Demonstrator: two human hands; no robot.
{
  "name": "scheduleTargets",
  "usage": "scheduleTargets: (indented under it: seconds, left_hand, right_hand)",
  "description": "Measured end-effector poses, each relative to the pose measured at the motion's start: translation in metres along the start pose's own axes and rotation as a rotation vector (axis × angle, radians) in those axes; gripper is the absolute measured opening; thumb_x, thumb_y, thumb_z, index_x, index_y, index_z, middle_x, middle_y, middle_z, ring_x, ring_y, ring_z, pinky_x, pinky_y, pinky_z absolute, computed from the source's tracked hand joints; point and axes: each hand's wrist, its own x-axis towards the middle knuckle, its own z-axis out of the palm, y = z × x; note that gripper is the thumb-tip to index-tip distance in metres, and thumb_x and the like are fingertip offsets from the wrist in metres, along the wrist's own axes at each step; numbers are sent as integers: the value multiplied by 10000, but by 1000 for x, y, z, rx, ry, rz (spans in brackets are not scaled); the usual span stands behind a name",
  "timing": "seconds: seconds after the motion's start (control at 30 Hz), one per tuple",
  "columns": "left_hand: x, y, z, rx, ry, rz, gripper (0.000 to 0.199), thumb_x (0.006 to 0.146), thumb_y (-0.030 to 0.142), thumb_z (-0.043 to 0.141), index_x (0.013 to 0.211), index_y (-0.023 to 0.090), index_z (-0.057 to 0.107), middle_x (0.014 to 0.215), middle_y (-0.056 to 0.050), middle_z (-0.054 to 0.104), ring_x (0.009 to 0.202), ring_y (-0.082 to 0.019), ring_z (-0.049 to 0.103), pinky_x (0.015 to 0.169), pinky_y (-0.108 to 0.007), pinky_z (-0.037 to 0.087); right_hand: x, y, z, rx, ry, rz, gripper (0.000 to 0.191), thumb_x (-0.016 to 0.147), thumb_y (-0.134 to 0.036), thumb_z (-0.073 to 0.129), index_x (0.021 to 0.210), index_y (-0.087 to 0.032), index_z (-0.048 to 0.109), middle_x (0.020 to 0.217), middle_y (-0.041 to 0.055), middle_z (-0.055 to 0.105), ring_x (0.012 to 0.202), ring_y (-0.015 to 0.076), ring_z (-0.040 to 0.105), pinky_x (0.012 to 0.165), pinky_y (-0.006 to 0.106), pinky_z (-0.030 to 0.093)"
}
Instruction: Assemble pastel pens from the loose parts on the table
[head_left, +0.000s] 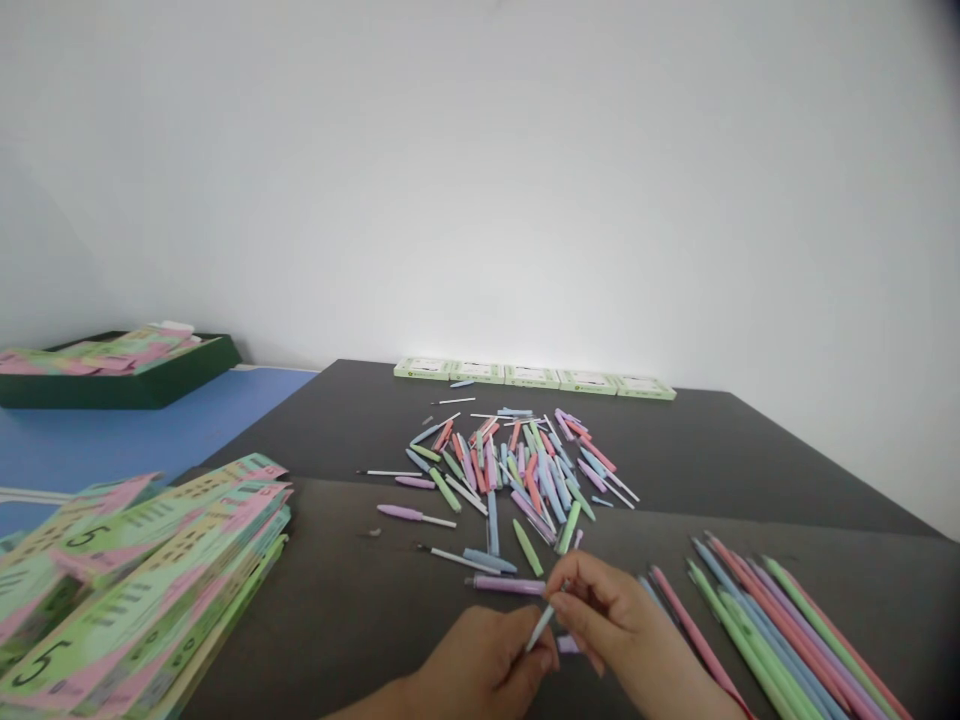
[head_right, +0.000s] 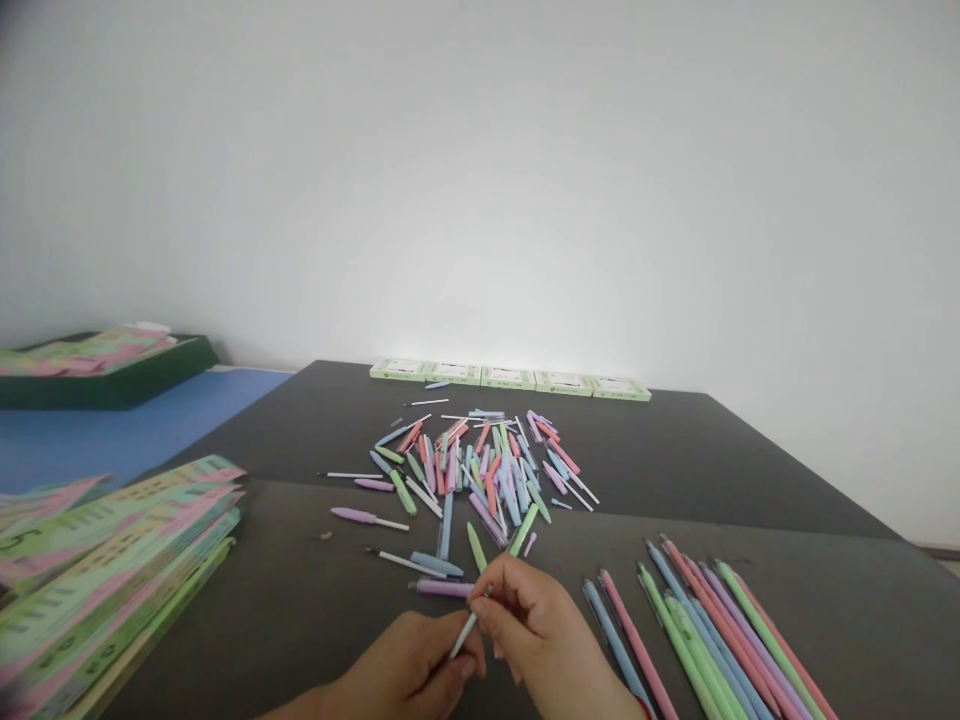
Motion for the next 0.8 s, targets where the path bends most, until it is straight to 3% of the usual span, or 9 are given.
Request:
scheduleTargets:
  seconds: [0.07, 0.17, 0.33, 0.5, 0.6, 0.7, 0.8]
  left_hand:
    - [-2, 5, -2, 41, 7, -35, 53, 817, 196, 521, 856, 197, 557, 590, 53, 529, 480, -93, 451, 479, -176, 322]
    - [-3, 12, -11, 170, 73, -44, 166, 777, 307, 613, 895, 202, 564, 665, 36, 564, 530, -113, 476, 498, -192, 336]
    - [5, 15, -17, 388, 182, -1, 161, 821, 213, 554, 978, 216, 589, 976, -39, 609, 855, -185, 565, 744, -260, 416]
    - [17, 19, 1, 546, 36, 58, 297, 765, 253, 673, 1047, 224, 586, 1010, -47, 610, 951, -238, 523, 833, -336, 402]
    - [23, 23, 11, 640, -29, 53, 162, 780, 192, 644, 937, 193, 606, 961, -50, 614, 909, -232, 517, 801, -339, 397]
    - [28, 22, 9, 573, 24, 13, 79, 795, 111, 567, 832, 177, 591, 891, -43, 615, 854, -209, 519, 755, -320, 387]
    - [31, 18, -5, 167, 189, -162, 33, 829, 196, 541, 801, 177, 542, 758, -12, 618, 667, -152, 515, 617, -263, 379]
  right_hand:
    - [-6, 4, -4, 42, 35, 33, 184, 859, -351, 509, 773, -194, 550, 534, -73, 462, 432, 78, 378, 425, 193, 291]
    - [-14, 12, -16, 107, 142, 58, 212, 849, -390, 520, 783, -192, 553, 509, -78, 448, 422, 80, 379, 438, 202, 310]
    - [-29, 30, -46, 248, 322, 84, 261, 811, -455, 574, 821, -195, 571, 531, -65, 462, 428, 92, 370, 409, 214, 282]
    - [-35, 36, -56, 460, 437, 102, 240, 786, -435, 611, 789, -198, 577, 572, -47, 441, 464, 99, 345, 425, 227, 278]
    - [-33, 34, -52, 559, 414, 117, 236, 782, -436, 609, 770, -202, 588, 585, -41, 428, 472, 101, 327, 422, 228, 270]
    - [-32, 30, -45, 621, 362, 129, 213, 787, -404, 617, 738, -197, 592, 582, -44, 434, 475, 88, 330, 430, 211, 279]
    - [-29, 19, -37, 650, 305, 139, 225, 780, -400, 634, 736, -184, 590, 568, -49, 459, 461, 68, 339, 419, 183, 278]
